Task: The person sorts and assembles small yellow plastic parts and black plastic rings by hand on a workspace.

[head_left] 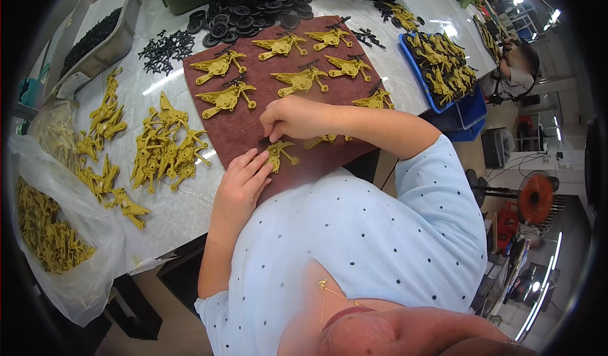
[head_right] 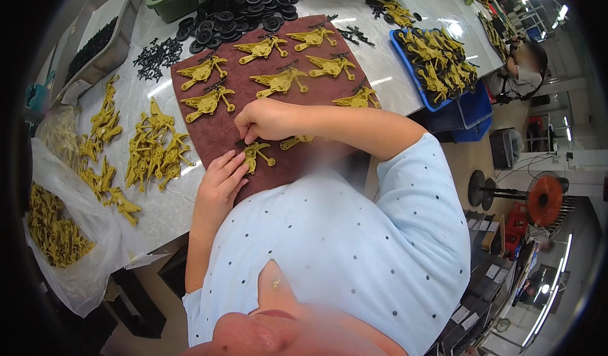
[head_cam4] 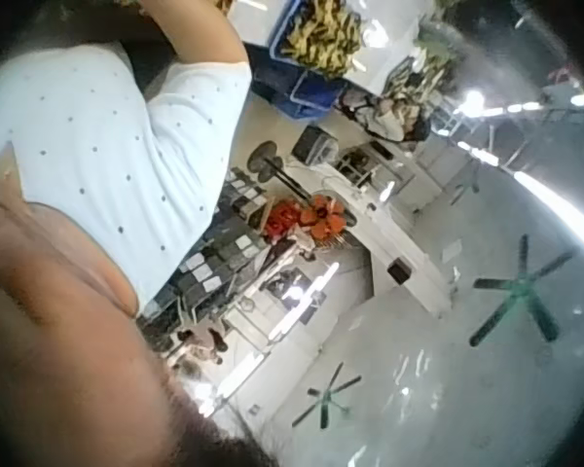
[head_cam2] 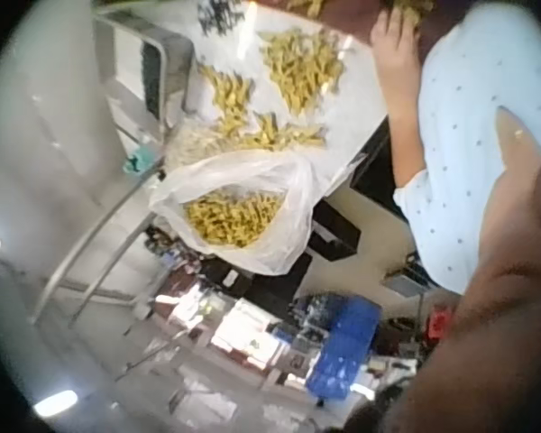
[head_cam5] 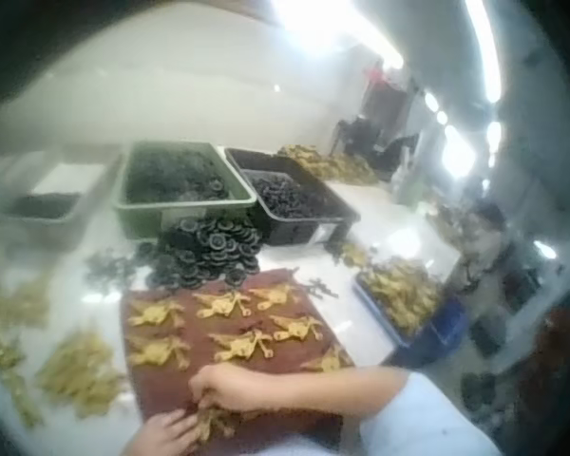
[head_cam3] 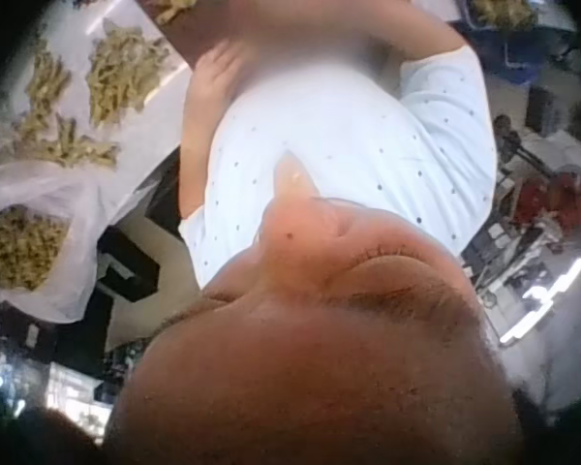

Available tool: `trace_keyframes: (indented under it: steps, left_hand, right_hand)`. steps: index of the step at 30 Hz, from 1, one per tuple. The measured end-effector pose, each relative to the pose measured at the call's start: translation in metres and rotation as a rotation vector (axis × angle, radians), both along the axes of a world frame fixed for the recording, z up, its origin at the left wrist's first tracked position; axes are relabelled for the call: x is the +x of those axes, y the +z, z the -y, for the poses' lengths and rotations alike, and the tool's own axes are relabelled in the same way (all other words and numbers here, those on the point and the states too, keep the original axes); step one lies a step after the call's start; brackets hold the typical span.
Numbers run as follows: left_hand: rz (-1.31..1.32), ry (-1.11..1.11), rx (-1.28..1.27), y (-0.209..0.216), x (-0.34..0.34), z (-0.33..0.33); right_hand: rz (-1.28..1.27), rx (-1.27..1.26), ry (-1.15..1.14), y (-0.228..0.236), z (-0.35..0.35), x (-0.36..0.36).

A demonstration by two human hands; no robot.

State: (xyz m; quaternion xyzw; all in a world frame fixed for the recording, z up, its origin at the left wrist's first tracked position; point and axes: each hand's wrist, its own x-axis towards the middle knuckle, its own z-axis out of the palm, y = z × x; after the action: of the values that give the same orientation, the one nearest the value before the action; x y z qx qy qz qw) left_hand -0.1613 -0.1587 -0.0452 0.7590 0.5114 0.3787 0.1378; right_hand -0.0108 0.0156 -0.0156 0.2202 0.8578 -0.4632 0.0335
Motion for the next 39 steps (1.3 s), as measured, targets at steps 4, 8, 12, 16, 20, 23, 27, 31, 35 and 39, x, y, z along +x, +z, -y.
trace_keyframes:
  steps: [4, 8, 12, 16, 20, 23, 27, 31, 35, 39]
  left_hand:
    - [0.002, 0.007, 0.007, -0.001, 0.001, 0.0]
    - [0.007, 0.016, 0.009, -0.002, 0.001, 0.001]
    - [0.014, 0.029, 0.013, -0.003, 0.002, 0.001]
    - [0.013, 0.046, 0.021, -0.002, 0.004, 0.001]
    - [0.0, 0.05, 0.047, 0.001, 0.004, 0.001]
    - [-0.016, 0.023, 0.069, 0.005, 0.0, -0.004]
    - [-0.123, 0.063, 0.06, 0.019, -0.004, 0.001]
    - [-0.192, -0.047, 0.027, 0.048, -0.013, -0.018]
    - [-0.182, -0.071, 0.1, 0.073, -0.022, -0.077]
    - [-0.195, -0.009, 0.166, 0.08, -0.019, -0.18]
  right_hand:
    - [0.033, -0.013, 0.041, 0.0, 0.0, -0.003]
    - [0.05, 0.112, 0.108, 0.004, 0.001, -0.008]
    - [0.049, 0.116, 0.136, -0.003, 0.003, -0.009]
    - [0.066, 0.172, 0.178, 0.001, 0.005, -0.011]
    - [0.078, 0.151, 0.18, 0.008, 0.0, -0.01]
    - [0.027, 0.151, 0.13, 0.011, -0.011, 0.0]
    - [-0.121, 0.318, -0.162, 0.04, -0.042, 0.014]
    - [-0.16, 0.332, -0.584, 0.045, -0.117, 0.038]
    - [-0.265, 0.631, -0.68, 0.011, -0.206, 0.05]
    - [-0.254, 0.847, -0.611, -0.009, -0.24, 0.021]
